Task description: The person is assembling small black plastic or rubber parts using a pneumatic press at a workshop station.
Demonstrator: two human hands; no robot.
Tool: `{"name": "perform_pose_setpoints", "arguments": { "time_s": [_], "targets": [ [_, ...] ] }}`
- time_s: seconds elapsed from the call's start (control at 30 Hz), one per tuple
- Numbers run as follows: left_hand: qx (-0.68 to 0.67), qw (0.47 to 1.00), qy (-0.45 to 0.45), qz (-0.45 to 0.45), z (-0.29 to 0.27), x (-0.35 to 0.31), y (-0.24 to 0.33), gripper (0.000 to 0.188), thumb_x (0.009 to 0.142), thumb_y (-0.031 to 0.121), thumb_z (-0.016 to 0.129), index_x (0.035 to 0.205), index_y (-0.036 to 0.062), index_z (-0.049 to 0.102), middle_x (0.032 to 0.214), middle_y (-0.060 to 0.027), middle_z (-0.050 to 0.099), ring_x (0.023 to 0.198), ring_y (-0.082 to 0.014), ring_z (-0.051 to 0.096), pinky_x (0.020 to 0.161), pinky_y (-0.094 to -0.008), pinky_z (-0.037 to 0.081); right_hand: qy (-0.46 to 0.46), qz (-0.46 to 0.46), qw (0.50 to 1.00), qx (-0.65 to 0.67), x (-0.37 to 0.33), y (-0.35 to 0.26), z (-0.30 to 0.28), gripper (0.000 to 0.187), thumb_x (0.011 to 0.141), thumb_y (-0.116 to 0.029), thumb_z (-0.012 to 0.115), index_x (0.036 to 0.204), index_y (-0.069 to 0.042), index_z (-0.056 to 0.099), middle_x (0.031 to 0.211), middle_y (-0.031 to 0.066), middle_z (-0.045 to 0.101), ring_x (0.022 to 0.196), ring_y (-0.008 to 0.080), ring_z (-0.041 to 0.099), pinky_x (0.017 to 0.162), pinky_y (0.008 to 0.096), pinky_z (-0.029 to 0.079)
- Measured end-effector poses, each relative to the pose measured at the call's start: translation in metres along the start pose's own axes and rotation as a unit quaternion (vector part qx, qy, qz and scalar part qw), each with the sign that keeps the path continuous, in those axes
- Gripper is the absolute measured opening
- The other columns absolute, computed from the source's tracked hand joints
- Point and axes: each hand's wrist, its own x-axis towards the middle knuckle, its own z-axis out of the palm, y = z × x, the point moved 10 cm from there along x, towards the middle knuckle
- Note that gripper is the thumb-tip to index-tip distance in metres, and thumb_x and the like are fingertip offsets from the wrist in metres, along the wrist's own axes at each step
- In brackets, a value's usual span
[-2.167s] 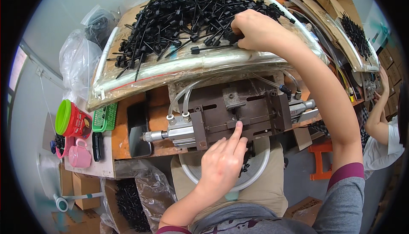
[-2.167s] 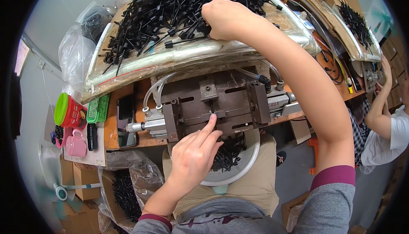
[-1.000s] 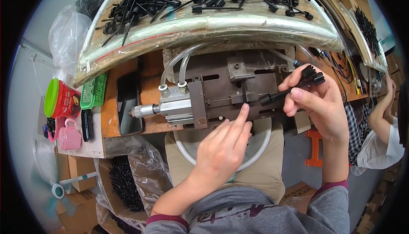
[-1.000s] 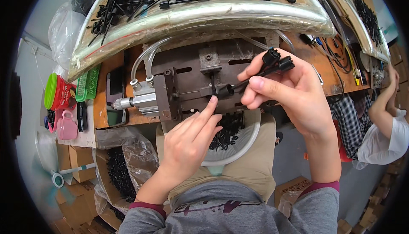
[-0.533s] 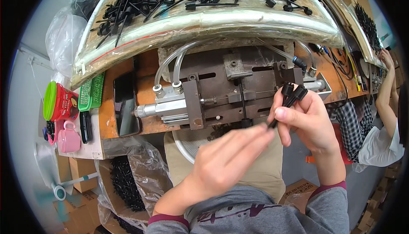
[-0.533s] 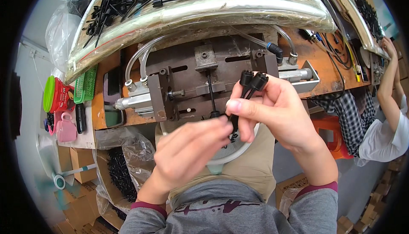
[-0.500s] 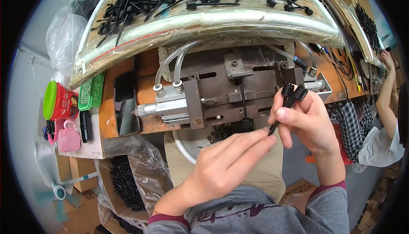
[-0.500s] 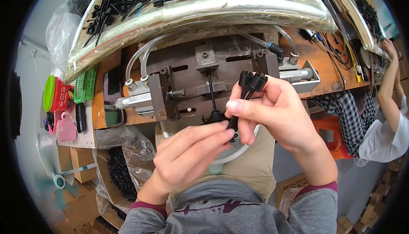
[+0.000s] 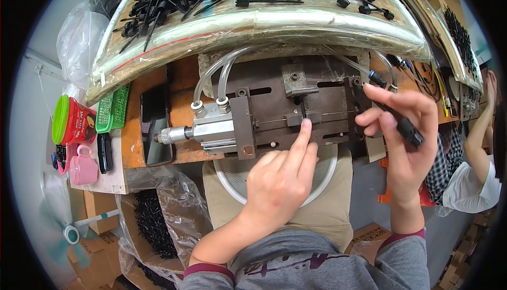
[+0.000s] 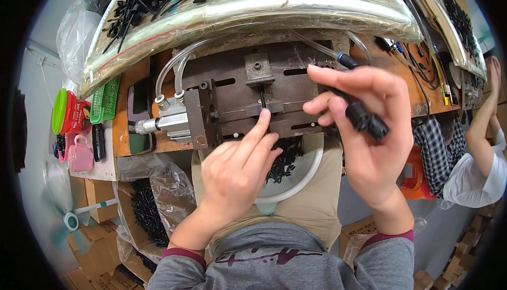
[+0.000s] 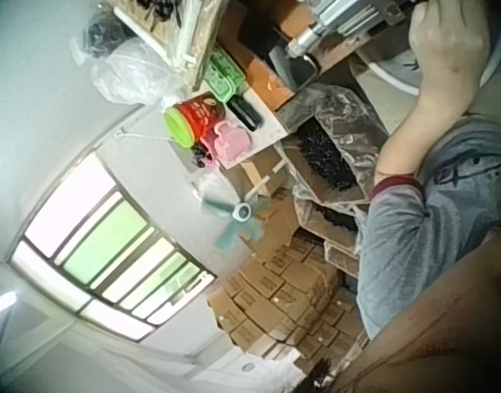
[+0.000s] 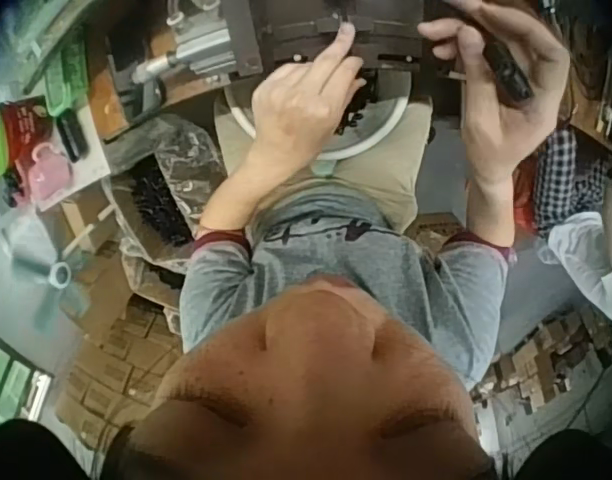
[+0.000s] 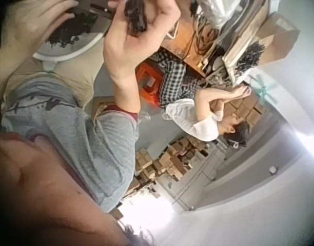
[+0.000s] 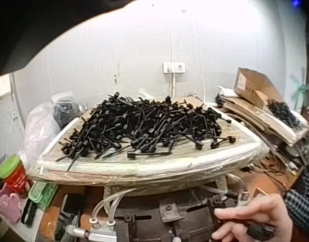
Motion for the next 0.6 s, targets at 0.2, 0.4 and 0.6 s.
{"name": "perform_pose_setpoints", "arguments": {
  "time_s": [0.2, 0.4, 0.6],
  "targets": [
    [-0.043, 0.999, -0.008, -0.023, -0.007, 0.005, -0.005, 0.034, 0.073, 0.015, 0.086, 0.103, 0.0028, 0.073, 0.120, -0.0141, 0.073, 0.072, -0.0192, 0.071, 0.065, -0.0285, 0.055, -0.105, -0.075, 0.973, -0.191, -0.016, -0.013, 0.016, 0.047, 0.074, 0.023, 0.053, 0.117, 0.011, 0.066, 0.129, 0.0300, 0.065, 0.103, 0.0313, 0.072, 0.081, 0.0320, 0.058],
    [-0.355, 0.932, 0.046, -0.046, -0.034, 0.009, 0.002, 0.042, 0.071, -0.004, 0.088, 0.109, -0.0020, 0.071, 0.103, -0.0152, 0.072, 0.084, -0.0205, 0.073, 0.071, -0.0287, 0.061, -0.171, -0.164, 0.941, -0.243, -0.035, -0.020, 0.056, 0.055, 0.066, 0.009, 0.066, 0.121, 0.013, 0.065, 0.124, 0.0321, 0.066, 0.095, 0.0347, 0.074, 0.080, 0.0373, 0.061],
    [-0.206, 0.978, 0.029, -0.025, -0.033, 0.000, 0.005, 0.038, 0.071, -0.001, 0.085, 0.107, -0.0009, 0.073, 0.110, -0.0146, 0.072, 0.088, -0.0272, 0.071, 0.073, -0.0336, 0.058, -0.101, -0.129, 0.944, -0.287, -0.023, -0.015, 0.028, 0.051, 0.072, 0.019, 0.060, 0.122, 0.009, 0.068, 0.121, 0.0251, 0.068, 0.099, 0.0313, 0.072, 0.079, 0.0344, 0.059]
  ]
}}
